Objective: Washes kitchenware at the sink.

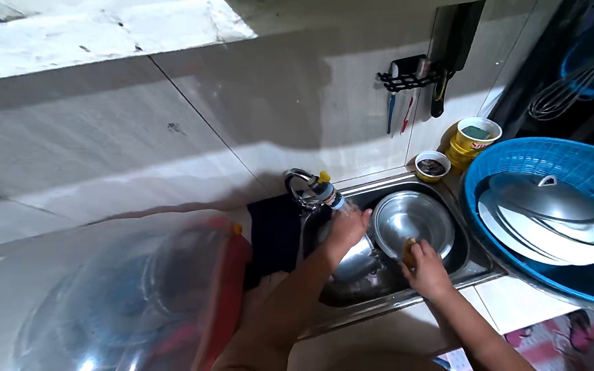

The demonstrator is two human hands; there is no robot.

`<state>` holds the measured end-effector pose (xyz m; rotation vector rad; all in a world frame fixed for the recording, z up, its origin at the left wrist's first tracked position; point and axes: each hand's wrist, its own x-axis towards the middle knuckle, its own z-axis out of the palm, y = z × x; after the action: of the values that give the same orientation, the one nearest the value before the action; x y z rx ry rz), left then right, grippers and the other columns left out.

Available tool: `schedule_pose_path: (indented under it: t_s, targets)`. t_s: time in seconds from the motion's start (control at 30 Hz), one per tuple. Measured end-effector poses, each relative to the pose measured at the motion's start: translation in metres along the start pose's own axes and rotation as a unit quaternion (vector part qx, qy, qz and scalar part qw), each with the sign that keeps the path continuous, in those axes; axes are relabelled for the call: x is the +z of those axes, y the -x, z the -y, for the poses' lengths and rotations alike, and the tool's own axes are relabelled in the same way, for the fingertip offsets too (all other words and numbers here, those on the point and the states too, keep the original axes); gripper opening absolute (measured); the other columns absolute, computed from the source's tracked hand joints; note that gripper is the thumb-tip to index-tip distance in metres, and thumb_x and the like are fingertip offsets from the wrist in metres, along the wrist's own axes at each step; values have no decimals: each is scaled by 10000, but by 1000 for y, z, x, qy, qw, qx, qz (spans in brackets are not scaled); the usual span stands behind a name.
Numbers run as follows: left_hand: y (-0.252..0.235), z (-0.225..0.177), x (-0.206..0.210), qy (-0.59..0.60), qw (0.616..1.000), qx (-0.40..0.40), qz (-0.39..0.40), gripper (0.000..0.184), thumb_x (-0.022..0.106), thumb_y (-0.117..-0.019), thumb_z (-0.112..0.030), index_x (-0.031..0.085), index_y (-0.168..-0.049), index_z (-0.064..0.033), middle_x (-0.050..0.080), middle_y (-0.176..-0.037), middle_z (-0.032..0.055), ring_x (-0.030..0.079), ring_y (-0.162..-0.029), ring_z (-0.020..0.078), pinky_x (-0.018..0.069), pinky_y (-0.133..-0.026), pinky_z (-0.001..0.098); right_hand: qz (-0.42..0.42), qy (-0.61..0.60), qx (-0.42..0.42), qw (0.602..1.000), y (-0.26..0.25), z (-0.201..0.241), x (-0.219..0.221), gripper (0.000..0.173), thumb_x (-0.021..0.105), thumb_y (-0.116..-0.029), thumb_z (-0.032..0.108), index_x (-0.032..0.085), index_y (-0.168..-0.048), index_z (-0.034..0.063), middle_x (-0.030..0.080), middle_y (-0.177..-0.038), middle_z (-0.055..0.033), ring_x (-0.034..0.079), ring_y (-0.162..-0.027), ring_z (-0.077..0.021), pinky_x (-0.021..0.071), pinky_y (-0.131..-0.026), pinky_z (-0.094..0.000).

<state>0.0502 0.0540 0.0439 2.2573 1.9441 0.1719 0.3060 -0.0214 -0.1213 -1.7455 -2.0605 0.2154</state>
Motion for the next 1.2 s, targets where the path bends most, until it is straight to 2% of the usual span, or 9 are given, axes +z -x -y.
schedule_pose_path:
  t_s: [0.07, 0.17, 0.27, 0.47, 0.73, 0.83, 0.93, 1.13, 1.2]
  targets:
    - [8, 2, -3, -9, 998, 50, 24, 688, 204, -1075, -573, 719, -1171, -126, 690, -1281, 87, 526, -1361, 303, 312, -1205, 550, 11, 14, -11, 1000, 4, -3, 1, 622, 793, -730, 564, 580, -1260, 315, 571, -1332, -50, 606, -1161, -285, 538, -905, -593]
    - [22, 8, -15, -36, 984, 147, 90, 731, 189, -1075, -588, 708, -1033, -75, 721, -1084, 150, 656, -1148, 345, 451, -1068, 569, 17, 9, -14, 1000, 4, -7, 4, 571, 798, -788, 431, 589, -1319, 446, 565, -1354, -58, 604, -1156, -295, 529, -906, -613]
    - [26, 14, -28, -68, 977, 153, 133, 778, 168, -1065, -611, 700, -950, -54, 723, -995, 172, 679, -1074, 362, 483, -1008, 572, 44, 26, -8, 999, 4, -2, -2, 523, 761, -834, 426, 588, -1321, 512, 542, -1391, -71, 588, -1179, -312, 508, -915, -640]
    - [33, 9, -81, 18, 983, -18, 184, 860, 176, -1026, -703, 683, -1137, -16, 692, -1130, 216, 650, -1151, 375, 479, -1003, 598, 110, 104, 19, 988, 0, -8, -2, 360, 790, -785, 297, 703, -1126, 373, 500, -1425, -119, 549, -1210, -409, 517, -827, -686]
    - [60, -17, -148, 150, 978, -68, 126, 728, 321, -1079, -562, 647, -1212, 75, 638, -1213, 303, 599, -1199, 424, 429, -1048, 611, 139, 63, -82, 985, 2, 7, -9, 282, 776, -822, 177, 733, -1061, 321, 531, -1443, -40, 538, -1275, -367, 502, -926, -696]
    - [64, -26, -165, 195, 971, -64, 125, 691, 310, -1096, -506, 648, -1171, 92, 636, -1174, 306, 603, -1157, 408, 436, -1026, 587, 193, 3, -92, 977, 14, 51, -30, 401, 794, -822, 212, 709, -1210, 160, 521, -1500, -105, 470, -1372, -410, 424, -1029, -723]
    - [66, -28, -175, 259, 954, -96, 119, 658, 375, -1072, -547, 660, -1156, 40, 653, -1116, 250, 634, -1071, 350, 488, -966, 558, 284, -68, -41, 955, 27, 105, -105, 517, 671, -958, 295, 584, -1412, 61, 536, -1489, -198, 436, -1436, -389, 299, -1194, -620]
    - [62, -38, -179, 455, 880, -123, 52, 533, 420, -1069, -515, 670, -1168, -55, 696, -939, 116, 688, -832, 214, 589, -757, 423, 331, -37, -84, 939, 27, 127, -98, 411, 577, -1006, 189, 601, -1370, 0, 589, -1408, -256, 514, -1361, -448, 395, -1110, -672]
    - [58, -43, -171, 517, 849, -112, 21, 517, 389, -1084, -494, 649, -1208, -64, 698, -948, 99, 691, -839, 195, 594, -763, 404, 319, -57, -123, 938, 18, 118, -75, 427, 653, -954, 169, 623, -1374, 94, 633, -1347, -241, 562, -1293, -466, 405, -1059, -724]
